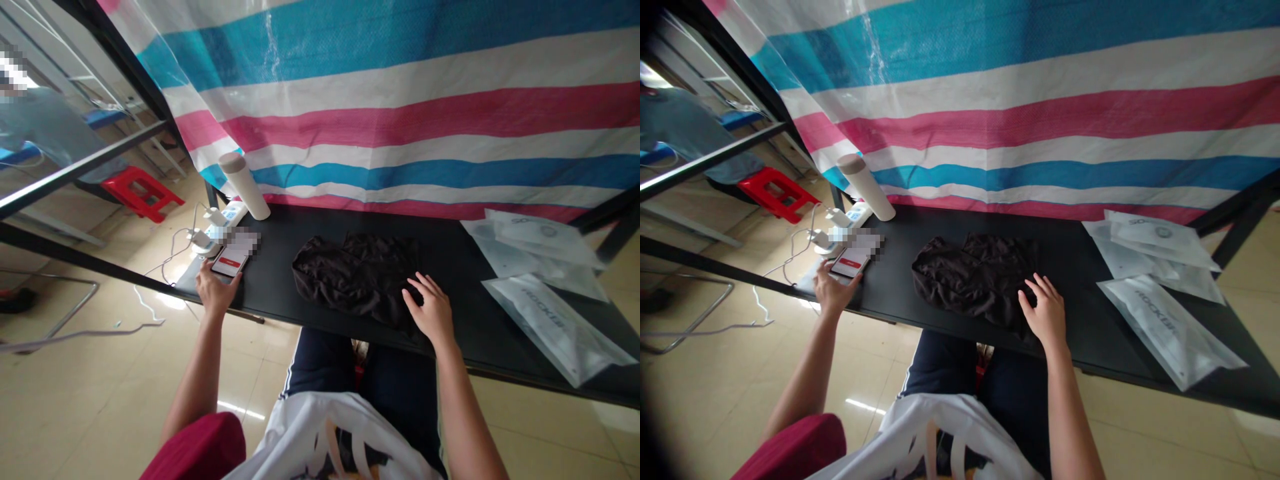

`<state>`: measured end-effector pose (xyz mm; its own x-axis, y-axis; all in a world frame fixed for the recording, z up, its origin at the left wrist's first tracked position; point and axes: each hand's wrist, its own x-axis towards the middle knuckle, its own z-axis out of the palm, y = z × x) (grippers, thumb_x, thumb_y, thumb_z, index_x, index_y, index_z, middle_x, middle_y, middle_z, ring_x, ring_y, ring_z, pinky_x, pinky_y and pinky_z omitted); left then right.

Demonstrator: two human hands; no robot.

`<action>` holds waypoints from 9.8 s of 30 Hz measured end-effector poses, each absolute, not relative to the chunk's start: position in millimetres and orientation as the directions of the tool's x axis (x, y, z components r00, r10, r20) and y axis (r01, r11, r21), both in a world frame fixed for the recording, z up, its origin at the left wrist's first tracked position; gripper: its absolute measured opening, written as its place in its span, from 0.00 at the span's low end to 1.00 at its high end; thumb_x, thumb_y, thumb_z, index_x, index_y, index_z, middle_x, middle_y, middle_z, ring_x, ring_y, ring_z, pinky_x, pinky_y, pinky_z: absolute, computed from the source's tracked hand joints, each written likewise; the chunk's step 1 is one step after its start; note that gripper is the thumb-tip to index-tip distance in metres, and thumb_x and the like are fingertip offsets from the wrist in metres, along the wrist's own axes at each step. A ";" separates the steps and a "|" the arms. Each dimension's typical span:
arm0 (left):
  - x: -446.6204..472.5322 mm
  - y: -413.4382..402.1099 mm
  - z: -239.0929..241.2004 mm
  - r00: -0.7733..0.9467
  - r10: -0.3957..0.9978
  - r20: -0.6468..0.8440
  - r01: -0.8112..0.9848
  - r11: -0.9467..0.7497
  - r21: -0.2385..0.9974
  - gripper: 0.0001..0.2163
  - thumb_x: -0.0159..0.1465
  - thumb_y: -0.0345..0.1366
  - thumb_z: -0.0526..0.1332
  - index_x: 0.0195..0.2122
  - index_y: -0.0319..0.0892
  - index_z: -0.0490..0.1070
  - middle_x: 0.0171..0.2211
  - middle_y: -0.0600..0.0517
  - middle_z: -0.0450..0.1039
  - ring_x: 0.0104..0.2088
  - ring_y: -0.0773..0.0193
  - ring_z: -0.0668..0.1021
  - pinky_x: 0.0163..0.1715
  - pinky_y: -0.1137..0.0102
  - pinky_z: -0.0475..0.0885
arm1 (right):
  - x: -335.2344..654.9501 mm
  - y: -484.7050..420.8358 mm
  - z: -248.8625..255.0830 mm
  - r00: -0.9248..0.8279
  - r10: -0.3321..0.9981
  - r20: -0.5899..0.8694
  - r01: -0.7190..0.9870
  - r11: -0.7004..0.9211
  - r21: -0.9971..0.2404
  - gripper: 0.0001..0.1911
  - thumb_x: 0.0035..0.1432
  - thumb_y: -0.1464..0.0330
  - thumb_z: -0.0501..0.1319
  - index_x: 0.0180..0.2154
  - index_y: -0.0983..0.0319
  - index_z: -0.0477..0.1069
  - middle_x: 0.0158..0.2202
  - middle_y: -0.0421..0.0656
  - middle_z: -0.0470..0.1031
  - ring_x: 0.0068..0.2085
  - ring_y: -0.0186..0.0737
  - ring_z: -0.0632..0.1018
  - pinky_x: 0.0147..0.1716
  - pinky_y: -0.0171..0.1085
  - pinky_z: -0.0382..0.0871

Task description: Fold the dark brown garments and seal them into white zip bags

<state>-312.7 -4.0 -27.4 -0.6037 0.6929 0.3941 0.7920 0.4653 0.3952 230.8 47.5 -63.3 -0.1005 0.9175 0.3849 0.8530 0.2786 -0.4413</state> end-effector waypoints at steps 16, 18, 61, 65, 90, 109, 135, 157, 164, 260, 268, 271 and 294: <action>-214.4 18.2 -12.1 -0.408 0.821 0.400 0.900 0.290 0.325 0.26 0.65 0.53 0.54 0.55 0.38 0.68 0.53 0.38 0.65 0.58 0.43 0.64 0.61 0.50 0.58 | 229.6 46.8 -60.8 -0.099 0.917 0.387 0.856 0.277 -0.437 0.20 0.64 0.56 0.55 0.51 0.58 0.74 0.60 0.47 0.71 0.62 0.54 0.69 0.55 0.51 0.66; -194.1 28.8 -19.4 -0.365 0.875 0.318 0.902 0.247 0.354 0.22 0.65 0.52 0.55 0.49 0.40 0.73 0.52 0.38 0.66 0.58 0.42 0.64 0.60 0.49 0.58 | 229.6 46.9 -61.2 -0.097 0.917 0.388 0.856 0.276 -0.437 0.20 0.64 0.56 0.55 0.51 0.58 0.74 0.60 0.47 0.71 0.62 0.54 0.69 0.54 0.51 0.66; -104.4 -54.6 -7.1 0.488 0.872 0.039 0.731 -0.433 0.528 0.30 0.60 0.29 0.58 0.65 0.46 0.58 0.63 0.47 0.65 0.63 0.56 0.68 0.63 0.58 0.63 | 256.1 -74.0 -33.4 -0.481 0.861 0.165 0.720 0.495 -0.486 0.27 0.56 0.72 0.58 0.58 0.53 0.68 0.64 0.44 0.66 0.66 0.50 0.64 0.63 0.56 0.57; -110.0 -35.5 8.3 0.351 0.936 0.033 0.647 -0.268 0.714 0.14 0.63 0.36 0.58 0.50 0.44 0.72 0.46 0.49 0.79 0.46 0.59 0.80 0.46 0.68 0.74 | 260.2 -58.6 -21.4 -0.308 0.934 0.182 0.676 0.350 -0.649 0.13 0.65 0.65 0.54 0.42 0.57 0.77 0.46 0.46 0.80 0.51 0.49 0.78 0.52 0.47 0.69; -78.3 87.2 -21.2 0.204 0.979 0.000 0.887 -0.185 0.423 0.11 0.58 0.45 0.63 0.33 0.41 0.72 0.38 0.44 0.72 0.42 0.51 0.74 0.43 0.60 0.70 | 237.9 81.9 -22.9 0.125 0.990 -0.070 0.814 -0.142 -0.563 0.27 0.44 0.63 0.72 0.48 0.60 0.73 0.40 0.47 0.82 0.42 0.50 0.81 0.40 0.42 0.72; -85.5 47.9 -12.8 0.400 0.902 0.165 0.592 -0.392 0.705 0.08 0.50 0.24 0.55 0.25 0.42 0.71 0.35 0.50 0.72 0.40 0.60 0.74 0.45 0.63 0.71 | 262.5 66.8 -42.4 -0.154 0.974 0.168 0.348 0.212 -0.913 0.07 0.46 0.71 0.56 0.20 0.60 0.70 0.32 0.42 0.71 0.38 0.41 0.75 0.41 0.40 0.68; -100.6 27.7 8.5 0.527 0.809 0.260 0.732 -0.588 0.344 0.17 0.55 0.26 0.56 0.46 0.44 0.70 0.54 0.45 0.68 0.54 0.52 0.71 0.56 0.56 0.69 | 258.4 55.4 -22.2 -0.102 0.987 0.125 0.642 0.162 -0.749 0.18 0.53 0.66 0.62 0.46 0.58 0.64 0.36 0.43 0.76 0.38 0.43 0.78 0.43 0.42 0.71; -4.2 -53.4 -5.5 0.681 0.714 0.161 0.624 -0.681 0.382 0.26 0.53 0.27 0.64 0.55 0.41 0.68 0.57 0.43 0.66 0.61 0.47 0.65 0.61 0.55 0.65 | 150.1 146.2 -34.2 -0.304 0.903 0.304 0.516 0.424 -0.744 0.15 0.53 0.76 0.62 0.44 0.59 0.71 0.44 0.44 0.79 0.47 0.42 0.79 0.51 0.42 0.71; -17.2 -29.4 16.0 0.666 0.745 0.045 0.516 -0.503 0.694 0.38 0.54 0.26 0.62 0.66 0.45 0.52 0.54 0.47 0.73 0.56 0.54 0.72 0.57 0.59 0.69 | 172.8 123.0 -24.7 -0.055 0.881 0.470 0.562 0.416 -0.714 0.11 0.60 0.66 0.59 0.45 0.60 0.72 0.46 0.48 0.78 0.49 0.45 0.77 0.52 0.44 0.69; -61.2 32.2 -13.6 0.324 0.934 0.154 0.830 -0.358 0.428 0.08 0.61 0.37 0.57 0.41 0.43 0.69 0.55 0.44 0.68 0.63 0.47 0.66 0.61 0.51 0.64 | 210.0 51.3 -14.2 -0.055 0.975 0.214 0.331 0.221 -0.918 0.36 0.47 0.67 0.68 0.57 0.59 0.60 0.46 0.48 0.77 0.45 0.46 0.79 0.45 0.43 0.74; -64.2 40.2 -18.2 0.339 0.924 0.179 0.805 -0.383 0.453 0.08 0.66 0.35 0.52 0.36 0.44 0.71 0.54 0.45 0.70 0.62 0.49 0.68 0.58 0.56 0.67 | 202.0 45.7 -31.9 -0.056 0.983 0.174 0.293 0.182 -0.939 0.17 0.49 0.59 0.69 0.38 0.63 0.73 0.37 0.45 0.79 0.40 0.47 0.79 0.43 0.42 0.72; -60.3 40.0 -12.2 0.372 0.905 0.207 0.808 -0.425 0.408 0.08 0.67 0.33 0.52 0.38 0.44 0.71 0.50 0.46 0.73 0.53 0.52 0.75 0.55 0.57 0.69 | 200.8 43.6 -29.0 -0.069 0.986 0.153 0.178 0.163 -0.971 0.16 0.49 0.59 0.68 0.36 0.62 0.72 0.33 0.42 0.77 0.37 0.44 0.77 0.39 0.38 0.71; -22.9 35.7 23.1 0.192 0.901 0.389 0.737 -0.395 0.549 0.09 0.71 0.35 0.50 0.43 0.44 0.69 0.41 0.48 0.76 0.41 0.59 0.79 0.40 0.68 0.71 | 171.4 79.5 -12.4 -0.519 0.854 0.038 0.284 0.215 -0.935 0.24 0.54 0.67 0.64 0.53 0.61 0.71 0.52 0.47 0.77 0.52 0.50 0.77 0.56 0.48 0.67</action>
<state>-22.9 35.7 23.1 0.1925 0.9008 0.3893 0.7371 -0.3946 0.5485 171.4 79.5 -12.4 -0.5193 0.8537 0.0385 0.2838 0.2147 -0.9345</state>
